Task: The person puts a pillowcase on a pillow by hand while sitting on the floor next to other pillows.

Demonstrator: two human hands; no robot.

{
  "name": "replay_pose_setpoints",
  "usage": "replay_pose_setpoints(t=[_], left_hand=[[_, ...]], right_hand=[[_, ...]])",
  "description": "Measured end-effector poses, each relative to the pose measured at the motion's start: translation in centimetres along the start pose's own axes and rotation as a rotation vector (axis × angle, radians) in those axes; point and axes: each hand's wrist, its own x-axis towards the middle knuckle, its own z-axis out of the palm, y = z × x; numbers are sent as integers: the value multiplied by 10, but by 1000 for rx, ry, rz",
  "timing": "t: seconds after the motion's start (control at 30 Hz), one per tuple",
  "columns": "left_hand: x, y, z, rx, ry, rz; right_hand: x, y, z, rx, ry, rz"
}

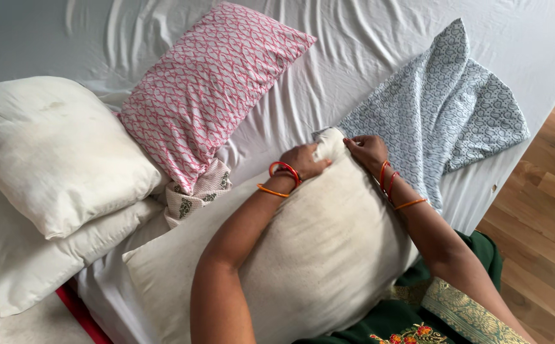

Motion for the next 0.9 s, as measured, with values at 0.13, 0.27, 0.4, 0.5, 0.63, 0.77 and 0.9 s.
replay_pose_setpoints(t=[0.13, 0.27, 0.4, 0.5, 0.63, 0.77, 0.9], left_hand=[[-7, 16, 8, 43, -21, 27], [-20, 30, 11, 61, 35, 130], [-25, 37, 13, 57, 63, 202], [-22, 36, 15, 48, 88, 260], [-18, 34, 27, 54, 160, 238], [-10, 19, 21, -23, 266, 215], [-8, 14, -1, -105, 316, 107]], right_hand=[[39, 23, 18, -32, 116, -219], [68, 26, 21, 5, 105, -259], [72, 2, 1, -56, -15, -451], [51, -34, -11, 17, -140, -562], [1, -86, -18, 17, -279, -725], [-34, -99, -23, 44, -156, -727], [-48, -86, -30, 47, -58, -729]])
